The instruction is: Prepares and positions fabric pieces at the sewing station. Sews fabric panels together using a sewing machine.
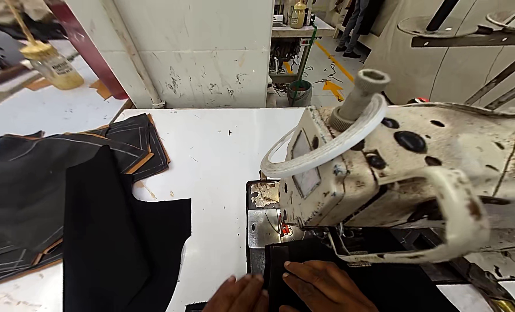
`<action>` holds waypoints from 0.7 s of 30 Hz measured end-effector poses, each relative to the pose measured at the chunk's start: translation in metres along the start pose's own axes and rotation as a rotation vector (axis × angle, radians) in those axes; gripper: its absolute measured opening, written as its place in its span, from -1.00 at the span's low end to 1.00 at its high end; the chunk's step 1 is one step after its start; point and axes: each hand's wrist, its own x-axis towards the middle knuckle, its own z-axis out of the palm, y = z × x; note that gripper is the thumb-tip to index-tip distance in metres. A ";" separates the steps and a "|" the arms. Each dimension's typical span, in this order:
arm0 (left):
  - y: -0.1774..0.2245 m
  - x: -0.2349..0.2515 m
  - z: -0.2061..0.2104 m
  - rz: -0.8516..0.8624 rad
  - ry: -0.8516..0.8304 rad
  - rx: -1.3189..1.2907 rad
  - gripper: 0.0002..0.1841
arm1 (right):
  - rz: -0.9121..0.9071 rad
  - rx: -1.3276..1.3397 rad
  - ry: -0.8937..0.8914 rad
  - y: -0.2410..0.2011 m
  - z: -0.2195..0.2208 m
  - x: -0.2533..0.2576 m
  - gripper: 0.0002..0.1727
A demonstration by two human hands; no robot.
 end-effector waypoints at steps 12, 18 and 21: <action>-0.039 0.049 0.010 0.361 0.006 0.074 -0.70 | 0.033 0.069 0.042 -0.001 0.002 0.000 -0.56; -0.042 0.045 0.014 0.366 0.045 0.065 -0.68 | 0.042 0.066 0.034 0.001 0.004 -0.004 -0.50; -0.043 0.045 0.015 0.368 0.058 0.058 -0.67 | 0.042 0.046 0.044 0.001 0.004 -0.005 -0.50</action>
